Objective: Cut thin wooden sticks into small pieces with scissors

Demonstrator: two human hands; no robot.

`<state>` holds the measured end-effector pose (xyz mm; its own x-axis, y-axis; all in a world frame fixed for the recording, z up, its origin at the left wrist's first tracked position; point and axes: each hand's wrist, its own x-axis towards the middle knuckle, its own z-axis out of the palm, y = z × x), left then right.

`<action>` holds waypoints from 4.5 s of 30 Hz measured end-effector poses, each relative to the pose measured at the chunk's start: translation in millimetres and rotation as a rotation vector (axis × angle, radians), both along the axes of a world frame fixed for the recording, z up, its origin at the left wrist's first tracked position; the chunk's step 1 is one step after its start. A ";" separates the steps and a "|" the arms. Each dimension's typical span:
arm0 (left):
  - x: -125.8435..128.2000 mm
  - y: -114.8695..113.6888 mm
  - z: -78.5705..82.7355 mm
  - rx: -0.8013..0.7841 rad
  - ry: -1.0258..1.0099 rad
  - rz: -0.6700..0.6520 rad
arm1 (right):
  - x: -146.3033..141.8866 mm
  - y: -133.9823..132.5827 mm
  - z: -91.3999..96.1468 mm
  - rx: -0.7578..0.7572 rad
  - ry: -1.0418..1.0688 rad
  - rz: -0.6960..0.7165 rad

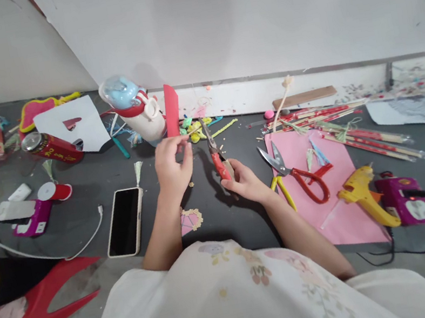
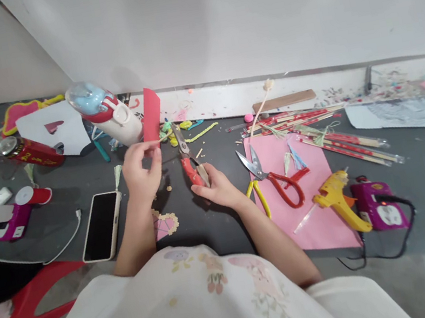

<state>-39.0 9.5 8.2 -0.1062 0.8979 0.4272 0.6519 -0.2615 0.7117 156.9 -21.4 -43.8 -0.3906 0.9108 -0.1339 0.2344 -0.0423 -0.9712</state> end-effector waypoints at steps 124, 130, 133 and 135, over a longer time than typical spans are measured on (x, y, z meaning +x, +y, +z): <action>-3.5 3.5 -10.3 0.176 0.156 0.035 | -3.9 -8.1 7.8 -0.057 0.160 0.207; -6.8 7.0 -10.9 0.167 0.112 -0.027 | 1.7 -7.3 12.5 -0.282 0.336 0.306; -8.6 7.7 -12.2 0.177 0.107 -0.051 | 3.9 -5.9 12.0 -0.316 0.392 0.345; -9.6 8.0 -12.9 0.163 0.124 -0.045 | 4.6 -4.5 10.5 -0.317 0.418 0.352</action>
